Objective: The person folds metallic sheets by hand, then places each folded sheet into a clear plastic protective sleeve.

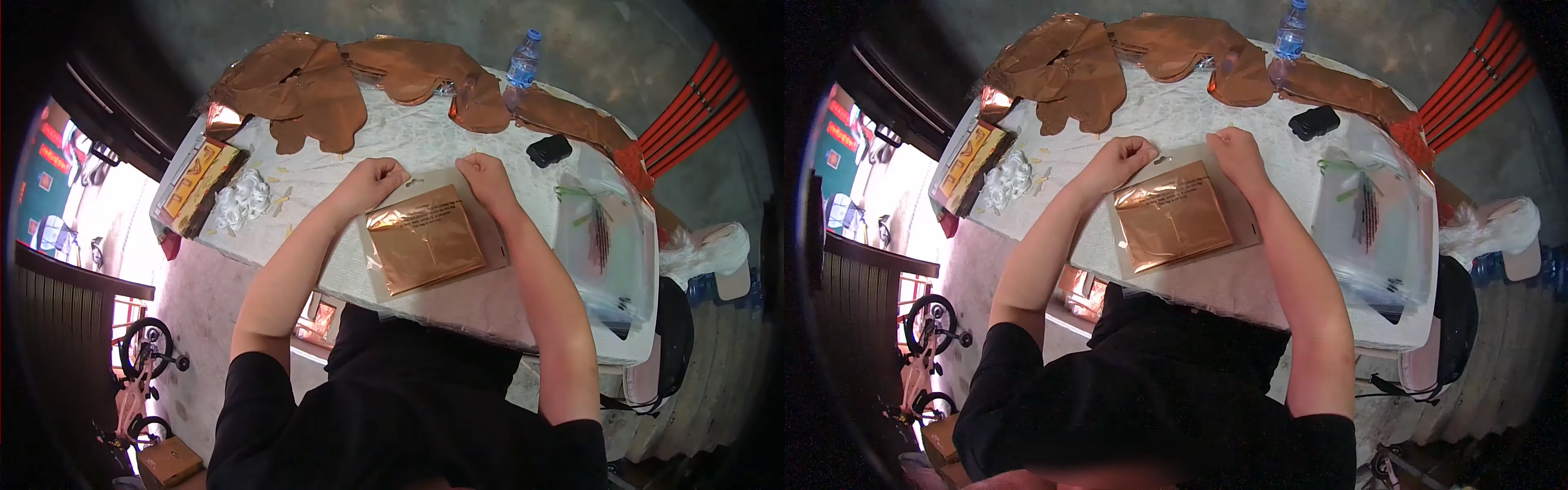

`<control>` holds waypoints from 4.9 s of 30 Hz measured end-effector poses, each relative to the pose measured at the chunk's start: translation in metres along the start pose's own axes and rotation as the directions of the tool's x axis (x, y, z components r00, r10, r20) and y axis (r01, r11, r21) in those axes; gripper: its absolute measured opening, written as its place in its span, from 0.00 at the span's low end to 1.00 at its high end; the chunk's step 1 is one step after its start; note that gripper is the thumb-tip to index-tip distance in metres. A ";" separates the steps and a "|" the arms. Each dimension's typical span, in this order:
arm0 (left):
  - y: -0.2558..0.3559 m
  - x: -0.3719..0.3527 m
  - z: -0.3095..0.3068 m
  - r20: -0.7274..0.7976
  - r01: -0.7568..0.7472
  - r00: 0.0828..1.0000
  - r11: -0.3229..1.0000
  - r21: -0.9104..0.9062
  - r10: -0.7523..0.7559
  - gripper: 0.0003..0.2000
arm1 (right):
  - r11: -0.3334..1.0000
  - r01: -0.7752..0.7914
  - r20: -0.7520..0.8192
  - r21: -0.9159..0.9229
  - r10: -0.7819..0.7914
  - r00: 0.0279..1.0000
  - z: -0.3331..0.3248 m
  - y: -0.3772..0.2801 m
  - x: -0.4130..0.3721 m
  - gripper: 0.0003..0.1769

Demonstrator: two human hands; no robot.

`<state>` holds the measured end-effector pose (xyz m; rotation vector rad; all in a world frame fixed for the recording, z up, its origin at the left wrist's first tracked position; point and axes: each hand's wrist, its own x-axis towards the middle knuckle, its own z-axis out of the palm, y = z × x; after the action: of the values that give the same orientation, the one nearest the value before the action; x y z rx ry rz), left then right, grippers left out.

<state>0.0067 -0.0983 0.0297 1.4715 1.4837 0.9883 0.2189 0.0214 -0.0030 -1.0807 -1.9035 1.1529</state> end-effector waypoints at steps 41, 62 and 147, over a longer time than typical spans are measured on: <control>0.033 -0.124 0.048 -0.008 -0.384 0.857 0.649 0.656 0.515 0.16 | 0.556 0.711 0.384 -0.431 -0.600 0.702 -0.025 -0.062 -0.139 0.11; 0.027 -0.123 0.040 0.046 -0.409 0.875 0.684 0.604 0.483 0.17 | 0.198 0.795 0.543 -0.573 -0.636 0.549 -0.021 -0.055 -0.136 0.03; -0.010 0.033 -0.023 0.140 0.122 0.985 0.984 -0.128 -0.104 0.06 | 0.499 0.730 0.514 -0.468 -0.518 0.684 -0.001 -0.054 -0.142 0.04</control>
<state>-0.0177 -0.0651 0.0284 1.3145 1.3614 0.8870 0.2658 -0.1191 0.0307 -0.3625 -2.7351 0.1995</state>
